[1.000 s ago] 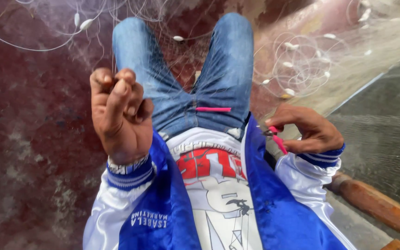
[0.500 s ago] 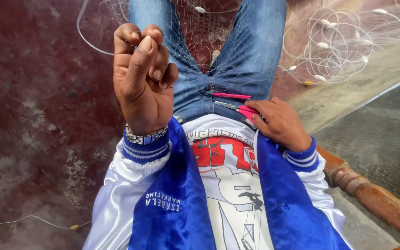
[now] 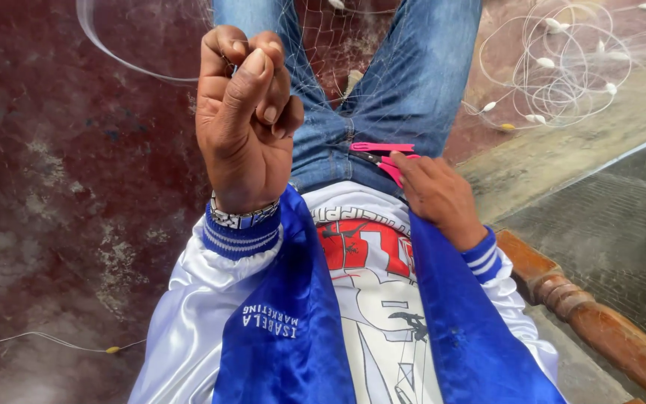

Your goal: Repairing a fishing net using a shuttle tool and scissors

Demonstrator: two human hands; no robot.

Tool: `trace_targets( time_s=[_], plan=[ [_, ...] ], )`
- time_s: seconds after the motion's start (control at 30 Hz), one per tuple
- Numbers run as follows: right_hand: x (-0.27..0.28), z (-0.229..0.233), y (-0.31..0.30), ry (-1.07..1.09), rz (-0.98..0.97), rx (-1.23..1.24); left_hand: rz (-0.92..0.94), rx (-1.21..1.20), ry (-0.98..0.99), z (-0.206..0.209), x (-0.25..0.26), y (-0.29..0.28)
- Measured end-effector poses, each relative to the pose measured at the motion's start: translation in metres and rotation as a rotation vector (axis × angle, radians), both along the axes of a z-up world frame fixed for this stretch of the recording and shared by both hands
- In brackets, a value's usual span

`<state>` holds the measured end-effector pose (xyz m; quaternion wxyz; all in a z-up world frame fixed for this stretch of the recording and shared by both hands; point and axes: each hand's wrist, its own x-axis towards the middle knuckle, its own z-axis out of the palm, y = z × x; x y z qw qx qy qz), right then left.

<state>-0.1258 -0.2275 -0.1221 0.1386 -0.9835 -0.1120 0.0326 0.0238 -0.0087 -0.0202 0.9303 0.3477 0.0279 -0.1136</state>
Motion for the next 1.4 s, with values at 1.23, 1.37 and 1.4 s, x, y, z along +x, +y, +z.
trace_targets(
  time_s=[1.23,1.37,1.4],
  plan=[
    [0.005,0.136,0.004,0.078,-0.005,0.482,-0.164,-0.128,-0.08,0.018,-0.032,-0.019],
    [0.001,0.155,0.011,-0.084,-0.178,0.82,-0.233,-0.14,-0.078,0.017,-0.036,-0.028],
    [0.006,0.159,0.016,-0.089,-0.189,0.815,-0.244,-0.145,-0.077,0.019,-0.037,-0.03]
  ],
)
